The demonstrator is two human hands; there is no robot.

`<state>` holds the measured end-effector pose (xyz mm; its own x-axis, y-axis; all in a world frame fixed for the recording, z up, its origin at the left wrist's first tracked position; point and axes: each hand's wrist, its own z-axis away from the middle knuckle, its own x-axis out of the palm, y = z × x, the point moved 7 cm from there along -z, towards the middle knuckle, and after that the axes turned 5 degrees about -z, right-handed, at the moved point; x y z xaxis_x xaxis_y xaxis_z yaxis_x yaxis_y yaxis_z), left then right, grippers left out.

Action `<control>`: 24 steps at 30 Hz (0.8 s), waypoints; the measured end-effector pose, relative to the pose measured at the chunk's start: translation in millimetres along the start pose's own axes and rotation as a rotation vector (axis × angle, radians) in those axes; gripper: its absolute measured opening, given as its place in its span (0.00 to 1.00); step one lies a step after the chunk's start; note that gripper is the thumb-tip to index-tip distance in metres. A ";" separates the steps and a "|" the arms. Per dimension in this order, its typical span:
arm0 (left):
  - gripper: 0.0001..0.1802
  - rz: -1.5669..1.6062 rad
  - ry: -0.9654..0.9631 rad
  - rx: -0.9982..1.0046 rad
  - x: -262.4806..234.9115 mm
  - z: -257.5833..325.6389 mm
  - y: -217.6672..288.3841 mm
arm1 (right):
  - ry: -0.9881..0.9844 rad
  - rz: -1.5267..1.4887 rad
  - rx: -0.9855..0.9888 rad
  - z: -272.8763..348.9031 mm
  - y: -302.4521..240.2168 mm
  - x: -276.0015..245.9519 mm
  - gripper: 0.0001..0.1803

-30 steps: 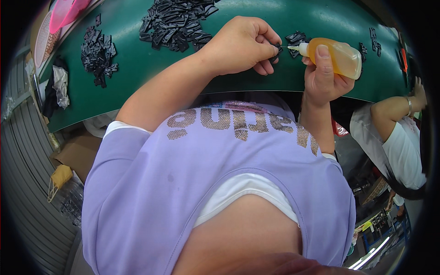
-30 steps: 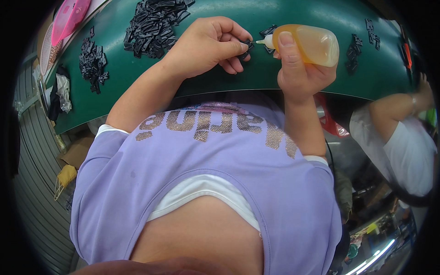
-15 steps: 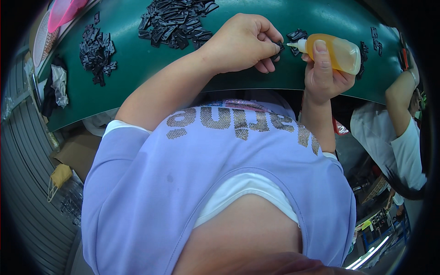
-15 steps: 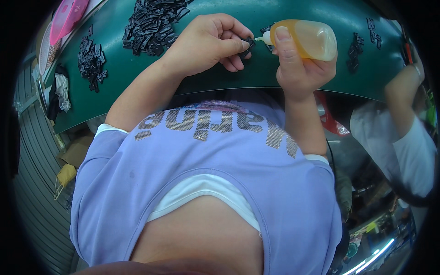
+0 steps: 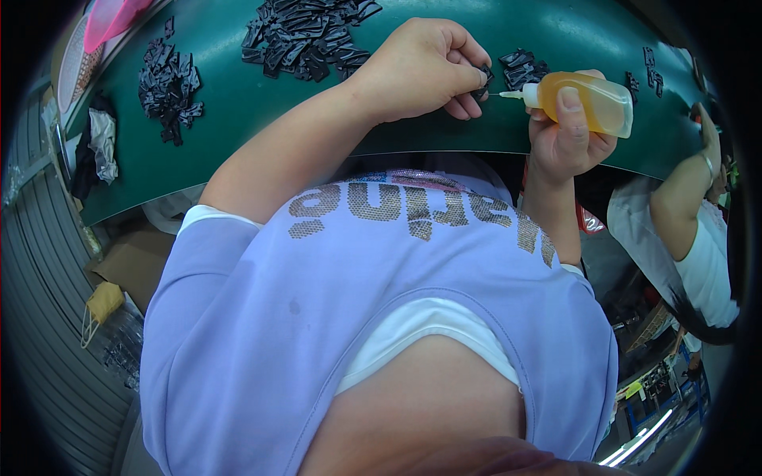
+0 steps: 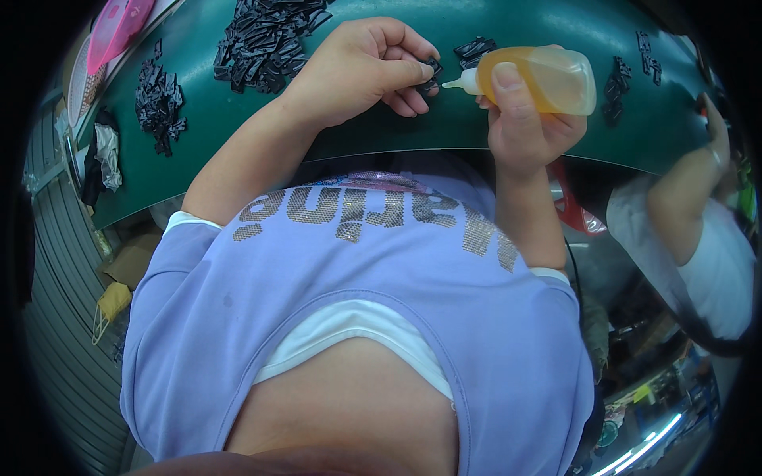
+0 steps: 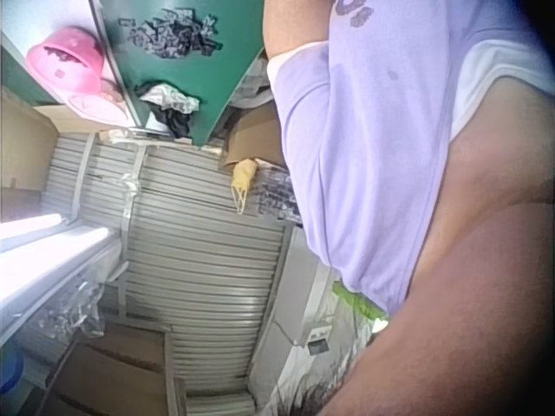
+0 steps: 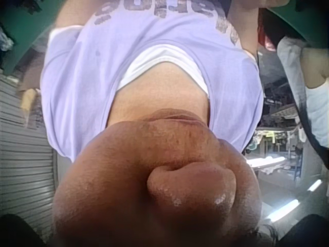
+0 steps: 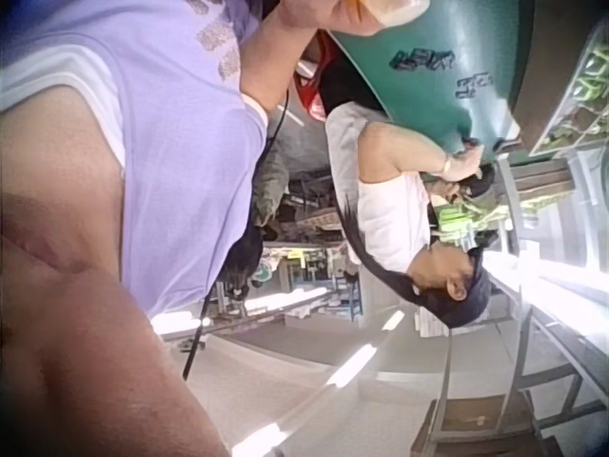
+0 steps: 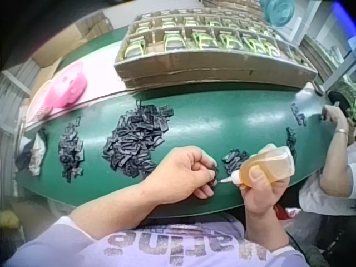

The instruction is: The person picks up small plastic components by hand, applies adhesive to each piece using a squeeze bottle, and places them onto the workbench.

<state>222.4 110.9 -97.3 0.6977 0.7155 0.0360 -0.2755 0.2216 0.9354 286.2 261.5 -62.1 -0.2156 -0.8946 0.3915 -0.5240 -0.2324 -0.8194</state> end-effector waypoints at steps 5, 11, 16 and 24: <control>0.12 -0.006 0.006 0.003 0.2 0.1 -0.9 | -0.040 0.085 -0.013 2.6 0.1 2.4 0.08; 0.12 -0.023 0.018 0.008 0.3 -0.9 -1.8 | -0.049 0.119 -0.023 3.3 0.1 4.6 0.08; 0.12 -0.026 0.019 0.004 0.5 -1.5 -2.2 | -0.050 0.106 -0.023 3.4 0.7 4.7 0.08; 0.12 -0.038 0.014 0.011 0.1 -2.4 -2.4 | -0.056 0.178 -0.029 4.2 3.8 3.5 0.09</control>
<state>221.6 112.0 -100.5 0.6985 0.7156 -0.0047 -0.2412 0.2417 0.9399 286.9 255.9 -65.6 -0.2611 -0.9407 0.2167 -0.5052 -0.0581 -0.8610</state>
